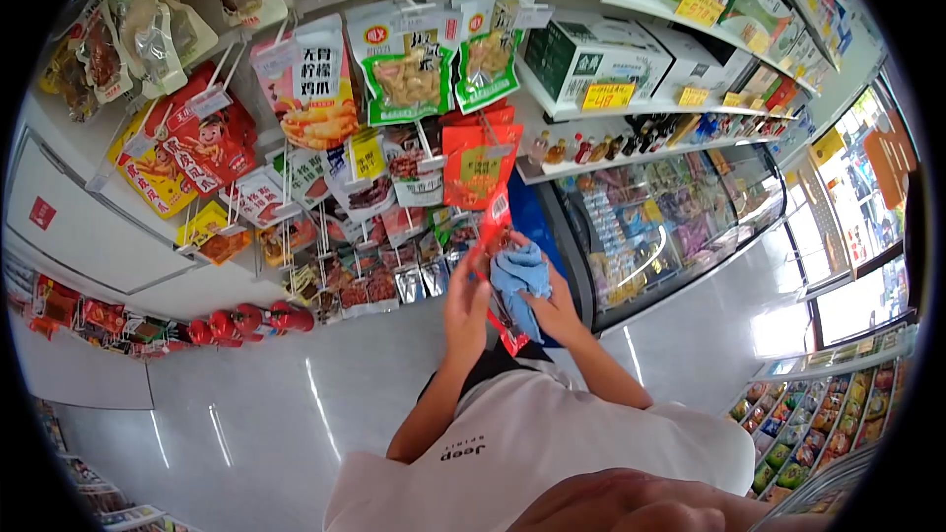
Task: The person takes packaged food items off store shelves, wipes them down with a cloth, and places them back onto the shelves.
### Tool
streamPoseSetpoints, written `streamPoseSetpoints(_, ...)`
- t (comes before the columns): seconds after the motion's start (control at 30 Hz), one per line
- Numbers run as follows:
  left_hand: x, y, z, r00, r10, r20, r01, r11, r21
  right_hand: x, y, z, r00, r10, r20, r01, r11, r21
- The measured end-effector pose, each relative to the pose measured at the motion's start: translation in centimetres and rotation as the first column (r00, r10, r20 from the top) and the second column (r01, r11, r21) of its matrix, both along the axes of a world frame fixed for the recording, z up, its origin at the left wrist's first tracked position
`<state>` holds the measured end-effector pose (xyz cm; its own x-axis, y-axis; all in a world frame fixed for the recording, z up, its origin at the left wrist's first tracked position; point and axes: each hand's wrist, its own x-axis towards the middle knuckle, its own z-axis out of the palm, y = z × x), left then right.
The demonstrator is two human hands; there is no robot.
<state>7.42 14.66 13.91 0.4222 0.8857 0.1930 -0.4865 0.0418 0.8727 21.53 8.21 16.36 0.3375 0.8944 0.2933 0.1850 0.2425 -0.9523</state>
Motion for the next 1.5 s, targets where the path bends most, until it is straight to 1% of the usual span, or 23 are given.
streamPoseSetpoints(0.03,-0.4,-0.3,2.6,0.999,-0.027,-0.017,0.029,0.996,0.089,0.0,-0.4,-1.1,0.994,-0.047,-0.101,0.041,0.997,-0.067)
streamPoseSetpoints(0.1,-0.2,0.0,2.1,0.998,-0.064,-0.007,0.064,0.99,0.128,0.6,-0.9,-2.5,0.926,-0.127,-0.354,0.054,0.976,-0.21)
streamPoseSetpoints(0.13,-0.3,0.3,1.5,0.997,-0.081,-0.01,0.082,0.985,0.15,1.4,-1.2,-2.6,0.852,-0.161,-0.499,0.023,0.962,-0.271)
streamPoseSetpoints(0.17,-0.7,0.9,0.5,0.987,-0.081,-0.135,0.108,0.973,0.202,1.7,-1.1,-2.7,0.752,-0.199,-0.629,-0.018,0.947,-0.321)
streamPoseSetpoints(0.2,-1.1,1.3,0.5,0.974,-0.026,-0.224,0.092,0.954,0.287,1.4,-0.7,-2.3,0.668,-0.129,-0.733,0.007,0.986,-0.167)
streamPoseSetpoints(0.27,-1.5,1.9,0.6,0.921,0.101,-0.376,0.084,0.892,0.445,2.6,-0.5,-3.0,0.525,-0.044,-0.85,-0.191,0.967,-0.168)
streamPoseSetpoints(0.37,-1.0,2.1,0.9,0.852,0.394,-0.345,-0.142,0.808,0.572,0.3,-0.7,1.4,0.643,-0.242,-0.727,-0.032,0.94,-0.341)
streamPoseSetpoints(0.4,-1.0,2.1,1.5,0.813,0.476,-0.336,-0.204,0.773,0.6,0.8,-0.8,0.4,0.613,-0.172,-0.772,-0.058,0.964,-0.26)
streamPoseSetpoints(0.43,-1.1,2.2,1.7,0.779,0.488,-0.394,-0.199,0.788,0.583,1.6,-0.9,-1.3,0.575,-0.099,-0.812,-0.077,0.982,-0.174)
streamPoseSetpoints(0.5,-0.7,2.8,-0.1,0.937,0.16,-0.31,-0.066,0.954,0.294,1.9,-0.9,-1.1,0.401,0.02,-0.916,-0.136,0.99,-0.038)
streamPoseSetpoints(0.57,0.1,3.0,-1.2,0.988,-0.149,-0.035,0.151,0.987,0.051,1.9,-1.0,-1.6,0.431,-0.007,-0.902,-0.12,0.991,-0.065)
streamPoseSetpoints(0.67,0.5,3.7,-1.0,0.95,-0.31,0.043,0.313,0.943,-0.115,3.0,-1.6,-3.1,0.514,-0.026,-0.857,-0.074,0.994,-0.075)
streamPoseSetpoints(0.73,1.6,4.1,-0.4,0.96,-0.27,0.075,0.277,0.955,-0.104,3.3,-1.3,-2.8,0.601,0.003,-0.8,-0.026,1.0,-0.015)
streamPoseSetpoints(0.83,2.9,5.2,0.5,0.971,-0.227,0.079,0.232,0.971,-0.056,5.1,-1.8,-1.9,0.49,-0.179,-0.853,0.064,0.984,-0.169)
streamPoseSetpoints(0.9,4.2,6.1,1.3,0.976,-0.215,0.044,0.215,0.977,0.013,6.1,-1.8,-1.7,0.499,-0.152,-0.853,0.159,0.984,-0.082)
streamPoseSetpoints(1.0,5.9,8.1,5.9,0.961,-0.276,0.031,0.271,0.954,0.126,8.8,-2.7,-1.4,0.471,-0.251,-0.846,0.267,0.954,-0.135)
streamPoseSetpoints(1.03,6.4,9.3,7.8,0.965,-0.261,0.019,0.253,0.949,0.186,10.2,-3.3,-1.4,0.501,-0.07,-0.863,0.162,0.987,0.014)
streamPoseSetpoints(1.07,7.0,10.5,9.9,0.97,-0.243,0.009,0.234,0.941,0.245,10.5,-3.8,-1.0,0.489,-0.144,-0.86,0.259,0.966,-0.015)
streamPoseSetpoints(1.13,8.6,13.1,15.9,0.951,-0.257,0.169,0.183,0.914,0.361,10.9,-4.6,0.3,0.448,-0.283,-0.848,0.444,0.894,-0.063)
streamPoseSetpoints(1.2,9.4,14.9,22.4,0.944,-0.279,0.177,0.194,0.902,0.386,12.1,-6.0,-0.9,0.44,-0.318,-0.84,0.45,0.888,-0.101)
streamPoseSetpoints(1.27,11.3,17.0,27.0,0.961,-0.186,0.203,0.042,0.829,0.558,12.0,-6.8,-0.8,0.447,-0.341,-0.827,0.445,0.887,-0.125)
streamPoseSetpoints(1.33,13.4,19.4,30.3,0.925,-0.277,0.26,0.063,0.785,0.616,12.5,-7.0,-1.7,0.467,-0.374,-0.802,0.444,0.883,-0.153)
streamPoseSetpoints(1.5,16.4,22.7,36.4,0.94,-0.231,0.251,-0.017,0.701,0.713,13.9,-4.5,-0.3,0.426,-0.368,-0.827,0.423,0.888,-0.177)
